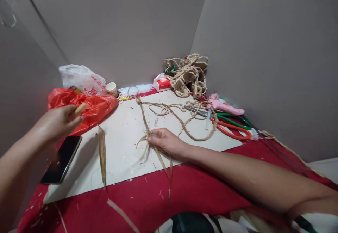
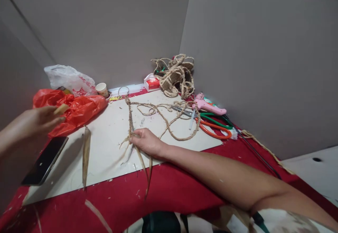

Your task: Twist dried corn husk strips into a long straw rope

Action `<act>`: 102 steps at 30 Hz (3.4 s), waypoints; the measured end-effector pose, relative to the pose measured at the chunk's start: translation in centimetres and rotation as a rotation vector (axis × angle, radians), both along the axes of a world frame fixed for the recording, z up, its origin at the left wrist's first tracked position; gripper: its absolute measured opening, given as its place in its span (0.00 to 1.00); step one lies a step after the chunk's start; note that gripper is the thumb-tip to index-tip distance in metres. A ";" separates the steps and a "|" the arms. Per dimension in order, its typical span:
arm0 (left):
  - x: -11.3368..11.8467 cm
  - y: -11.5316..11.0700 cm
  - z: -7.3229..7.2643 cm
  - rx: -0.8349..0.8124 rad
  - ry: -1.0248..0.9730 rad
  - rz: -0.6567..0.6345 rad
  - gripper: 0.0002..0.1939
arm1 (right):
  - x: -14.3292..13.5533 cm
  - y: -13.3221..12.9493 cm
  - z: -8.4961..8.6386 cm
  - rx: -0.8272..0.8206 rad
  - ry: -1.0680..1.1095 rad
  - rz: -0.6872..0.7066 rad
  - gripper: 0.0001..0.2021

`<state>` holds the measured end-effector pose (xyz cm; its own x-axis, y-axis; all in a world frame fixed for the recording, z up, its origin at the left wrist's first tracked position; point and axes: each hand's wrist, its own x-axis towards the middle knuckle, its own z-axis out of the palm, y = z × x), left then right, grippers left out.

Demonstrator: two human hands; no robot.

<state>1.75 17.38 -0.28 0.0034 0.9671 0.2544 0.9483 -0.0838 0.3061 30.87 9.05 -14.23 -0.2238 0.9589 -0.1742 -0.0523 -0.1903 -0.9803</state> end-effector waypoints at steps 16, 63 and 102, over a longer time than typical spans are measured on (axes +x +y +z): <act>13.6 -4.5 -11.6 -0.742 -1.073 -0.479 0.16 | 0.2 0.0 0.0 0.252 -0.127 0.112 0.09; 10.9 -7.4 -11.0 -1.087 -1.163 -0.375 0.08 | 0.5 -1.1 1.0 -0.414 0.216 0.370 0.11; 20.4 16.8 -12.6 -0.207 -0.511 -0.153 0.09 | 1.7 2.1 1.2 -0.339 0.393 0.165 0.13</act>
<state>22.19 34.20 -12.90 0.0741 0.9951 0.0655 0.6572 -0.0981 0.7473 32.56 11.17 -13.03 -0.4775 0.8100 -0.3405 -0.3446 -0.5291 -0.7754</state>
